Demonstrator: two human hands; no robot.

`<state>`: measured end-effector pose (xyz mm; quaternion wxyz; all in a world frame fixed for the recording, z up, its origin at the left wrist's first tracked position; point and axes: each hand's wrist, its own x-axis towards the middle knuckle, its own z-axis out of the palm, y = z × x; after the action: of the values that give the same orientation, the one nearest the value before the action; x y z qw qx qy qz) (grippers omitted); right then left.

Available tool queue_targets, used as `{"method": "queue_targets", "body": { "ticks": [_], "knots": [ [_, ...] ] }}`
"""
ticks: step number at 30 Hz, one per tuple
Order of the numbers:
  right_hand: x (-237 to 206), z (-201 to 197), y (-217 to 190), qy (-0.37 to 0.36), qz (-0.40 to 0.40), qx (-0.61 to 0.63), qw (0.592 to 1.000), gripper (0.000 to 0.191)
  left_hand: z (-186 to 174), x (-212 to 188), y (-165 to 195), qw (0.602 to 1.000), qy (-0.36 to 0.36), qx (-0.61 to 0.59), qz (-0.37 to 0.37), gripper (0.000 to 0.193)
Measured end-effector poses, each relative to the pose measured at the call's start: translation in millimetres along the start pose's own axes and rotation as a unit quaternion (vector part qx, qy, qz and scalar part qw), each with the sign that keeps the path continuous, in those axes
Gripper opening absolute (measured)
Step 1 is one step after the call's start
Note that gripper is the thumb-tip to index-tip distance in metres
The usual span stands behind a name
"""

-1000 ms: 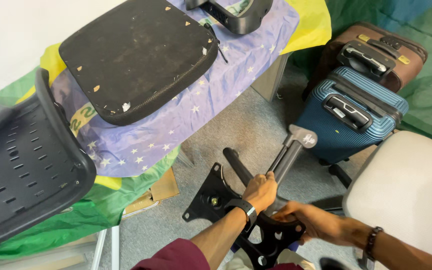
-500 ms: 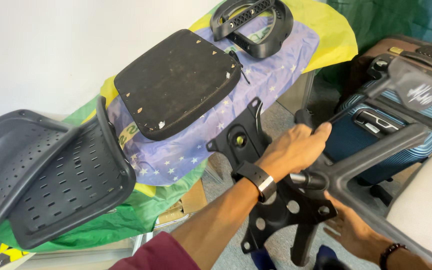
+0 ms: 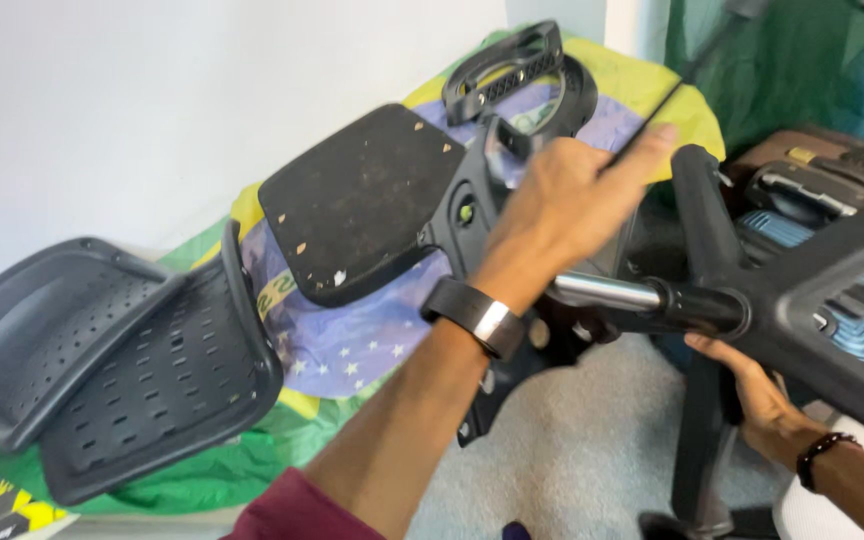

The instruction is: The person works on a disassembled office chair laid on a bed. They align the metal seat-mounting plate under the gas lift mechanism, use a screwdriver and hex keys to loosen and tighten screws, and reposition the base and seat plate while handling armrest and backrest parts nearby.

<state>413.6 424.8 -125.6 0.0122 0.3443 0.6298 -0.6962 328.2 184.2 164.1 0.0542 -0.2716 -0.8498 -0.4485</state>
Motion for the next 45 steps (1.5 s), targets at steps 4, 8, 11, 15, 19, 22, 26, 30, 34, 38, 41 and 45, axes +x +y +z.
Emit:
{"method": "queue_targets", "body": {
  "ticks": [4, 8, 11, 15, 19, 22, 26, 30, 34, 38, 41, 45],
  "knots": [
    [17, 0, -76, 0.005, -0.195, -0.048, 0.98, 0.055, -50, 40, -25, 0.996, 0.052, -0.049, 0.053, 0.069],
    [40, 42, -174, 0.115, -0.332, -0.186, 0.918, 0.045, -111, 64, -85, 0.978, 0.1, -0.177, -0.037, 0.06],
    [55, 102, -249, 0.079, -0.349, -0.215, 0.909, 0.035, -153, 83, -148, 0.96, 0.153, -0.231, -0.041, 0.059],
    [68, 182, -339, 0.136, -0.401, -0.345, 0.838, 0.041, -198, 112, -231, 0.941, 0.197, -0.274, -0.031, 0.058],
    [83, 253, -402, 0.136, -0.561, -0.438, 0.689, 0.04, -223, 139, -311, 0.948, 0.232, -0.216, -0.035, 0.064],
    [104, 306, -441, 0.106, -0.599, -0.433, 0.665, 0.04, -226, 157, -373, 0.946, 0.206, -0.244, -0.051, 0.063],
    [135, 372, -482, 0.078, -0.609, -0.424, 0.666, 0.04, -218, 183, -439, 0.932, 0.236, -0.257, -0.096, 0.059],
    [165, 429, -517, 0.05, -0.617, -0.417, 0.665, 0.041, -214, 213, -491, 0.936, 0.239, -0.169, -0.195, 0.068],
    [200, 476, -547, 0.006, -0.63, -0.404, 0.663, 0.042, -205, 233, -522, 0.9, 0.222, -0.296, -0.23, 0.059],
    [230, 511, -571, -0.036, -0.639, -0.394, 0.659, 0.043, -202, 253, -540, 0.846, 0.246, -0.357, -0.309, 0.055],
    [241, 539, -574, -0.07, -0.64, -0.394, 0.656, 0.044, -204, 256, -553, 0.803, 0.275, -0.412, -0.331, 0.054],
    [247, 565, -580, -0.088, -0.643, -0.38, 0.659, 0.046, -212, 258, -575, 0.781, 0.288, -0.436, -0.343, 0.057]
  ]
}}
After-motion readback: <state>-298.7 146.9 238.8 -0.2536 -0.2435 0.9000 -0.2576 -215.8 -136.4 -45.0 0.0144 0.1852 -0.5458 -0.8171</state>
